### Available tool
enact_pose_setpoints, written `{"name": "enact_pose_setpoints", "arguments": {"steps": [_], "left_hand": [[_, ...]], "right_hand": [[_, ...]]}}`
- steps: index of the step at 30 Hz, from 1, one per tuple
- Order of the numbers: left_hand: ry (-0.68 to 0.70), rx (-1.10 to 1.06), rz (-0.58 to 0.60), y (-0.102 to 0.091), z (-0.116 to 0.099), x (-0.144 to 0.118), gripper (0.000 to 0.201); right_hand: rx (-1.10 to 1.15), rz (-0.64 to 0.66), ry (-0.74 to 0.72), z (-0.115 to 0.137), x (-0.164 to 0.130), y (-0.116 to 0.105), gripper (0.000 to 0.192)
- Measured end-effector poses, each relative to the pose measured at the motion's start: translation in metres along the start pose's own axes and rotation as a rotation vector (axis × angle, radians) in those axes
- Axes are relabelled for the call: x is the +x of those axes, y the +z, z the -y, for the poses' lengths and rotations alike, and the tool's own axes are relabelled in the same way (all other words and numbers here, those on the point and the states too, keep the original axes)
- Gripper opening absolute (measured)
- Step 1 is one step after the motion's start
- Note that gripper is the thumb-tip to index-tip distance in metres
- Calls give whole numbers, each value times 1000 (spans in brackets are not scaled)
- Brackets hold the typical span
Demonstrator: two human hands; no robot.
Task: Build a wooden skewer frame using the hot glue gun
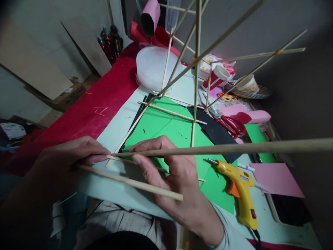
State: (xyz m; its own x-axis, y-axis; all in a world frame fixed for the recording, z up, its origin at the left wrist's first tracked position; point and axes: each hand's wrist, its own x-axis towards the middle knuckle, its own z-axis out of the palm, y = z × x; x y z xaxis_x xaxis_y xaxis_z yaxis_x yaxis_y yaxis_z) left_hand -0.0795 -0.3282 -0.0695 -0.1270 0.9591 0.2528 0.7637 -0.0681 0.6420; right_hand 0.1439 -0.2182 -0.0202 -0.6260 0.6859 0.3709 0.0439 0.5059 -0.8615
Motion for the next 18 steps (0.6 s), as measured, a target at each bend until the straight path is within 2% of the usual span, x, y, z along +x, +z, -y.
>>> {"name": "enact_pose_setpoints", "arguments": {"steps": [4,8,14,18], "left_hand": [[-58,-26,53,-2,-2,0,17],[-60,-30,40,-1,-2,0,20],[-87,36,68,0,-4,1,19],[-8,-3,-21,5,1,-2,23]], "right_hand": [[15,26,32,1,-5,1,22],[7,50,33,1,-5,1,24],[-40,102,-22,1,0,-3,16],[-104,120,-39,4,2,-2,11]]}}
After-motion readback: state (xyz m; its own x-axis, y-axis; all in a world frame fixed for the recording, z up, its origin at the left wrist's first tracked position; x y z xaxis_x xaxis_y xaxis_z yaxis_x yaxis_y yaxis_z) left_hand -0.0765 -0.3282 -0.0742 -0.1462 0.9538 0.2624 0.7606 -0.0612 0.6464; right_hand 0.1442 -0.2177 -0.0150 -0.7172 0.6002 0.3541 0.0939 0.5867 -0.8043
